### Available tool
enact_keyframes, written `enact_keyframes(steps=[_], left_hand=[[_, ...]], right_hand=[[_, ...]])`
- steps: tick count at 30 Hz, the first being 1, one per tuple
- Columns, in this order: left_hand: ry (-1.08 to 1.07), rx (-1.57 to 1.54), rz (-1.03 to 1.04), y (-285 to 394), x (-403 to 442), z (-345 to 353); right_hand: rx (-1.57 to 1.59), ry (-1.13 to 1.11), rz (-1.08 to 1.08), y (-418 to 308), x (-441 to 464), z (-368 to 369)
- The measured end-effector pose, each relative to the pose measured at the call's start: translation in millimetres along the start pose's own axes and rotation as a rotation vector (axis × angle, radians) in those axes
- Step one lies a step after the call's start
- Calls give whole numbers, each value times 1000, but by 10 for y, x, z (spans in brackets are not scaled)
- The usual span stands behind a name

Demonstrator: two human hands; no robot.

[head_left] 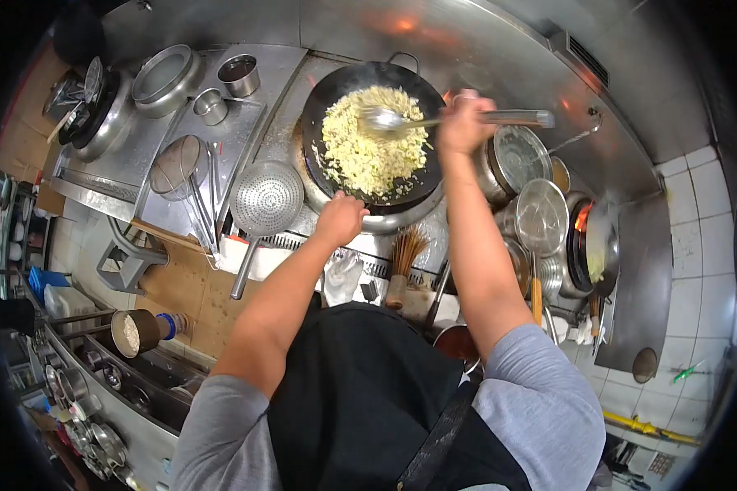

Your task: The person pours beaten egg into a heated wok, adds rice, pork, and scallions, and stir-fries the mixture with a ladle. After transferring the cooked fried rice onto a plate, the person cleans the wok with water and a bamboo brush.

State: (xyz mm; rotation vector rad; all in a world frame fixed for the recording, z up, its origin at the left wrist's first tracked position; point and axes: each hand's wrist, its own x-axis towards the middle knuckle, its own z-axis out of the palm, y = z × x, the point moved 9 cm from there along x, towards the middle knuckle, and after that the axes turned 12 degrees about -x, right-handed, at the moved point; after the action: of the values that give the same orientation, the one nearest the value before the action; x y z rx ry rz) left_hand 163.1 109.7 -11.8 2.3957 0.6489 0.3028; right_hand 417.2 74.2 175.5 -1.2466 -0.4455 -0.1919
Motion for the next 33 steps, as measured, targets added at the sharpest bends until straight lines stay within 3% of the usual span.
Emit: enact_keyframes(steps=[2,4,6,7,8,10,12,14,17,18,20,21,22,25,26,28,29,31,33], left_hand=[[-5,13,-2,-12,41,-34],[-87,28,-14,-26,14,29],[-72,24,-51,-64,35,62],[-57,34,-27,-86,44,80],[-46,44,-4,-110,30,116],[-149,35,-95,-73,61,74],[-139,47,-99,-70,92,58],[-124,92,-100,-44,49,75],[-108,111,-129,-35,15,129],[-111,118,-143,-31,32,126],[-117,120,-122,27,55,98],[-124,128,-119,21,80,111],[-143,134,-118,18,45,145],[-119,151,-105,125,5,49],[-72,128,-92,159,-55,15],[-78,136,-65,226,-84,-47],[-65,126,-63,201,-103,-17],[-26,122,-51,162,-32,-41],[-29,91,-33,124,-57,-48]], right_hand=[[-2,-359,-152,-150,-400,464],[-117,-491,-162,-481,-566,799],[29,-614,-224,-1055,-787,775],[191,-693,-100,-1292,-985,689],[271,-747,-253,-1301,-1090,580],[83,-549,-217,-553,-748,333],[235,-312,158,45,150,167],[90,-41,221,-8,754,-118],[85,36,70,-343,553,-229],[197,125,203,156,302,-146],[50,-191,-83,188,-219,246],[137,-357,7,-89,-375,521],[17,-447,-14,-179,-383,718],[307,-619,111,-1138,-727,829],[390,-687,53,-1302,-840,714],[347,-735,-143,-776,-865,512],[33,-498,-137,-126,-497,243],[67,-304,114,92,257,40],[218,-8,206,12,737,-157]])
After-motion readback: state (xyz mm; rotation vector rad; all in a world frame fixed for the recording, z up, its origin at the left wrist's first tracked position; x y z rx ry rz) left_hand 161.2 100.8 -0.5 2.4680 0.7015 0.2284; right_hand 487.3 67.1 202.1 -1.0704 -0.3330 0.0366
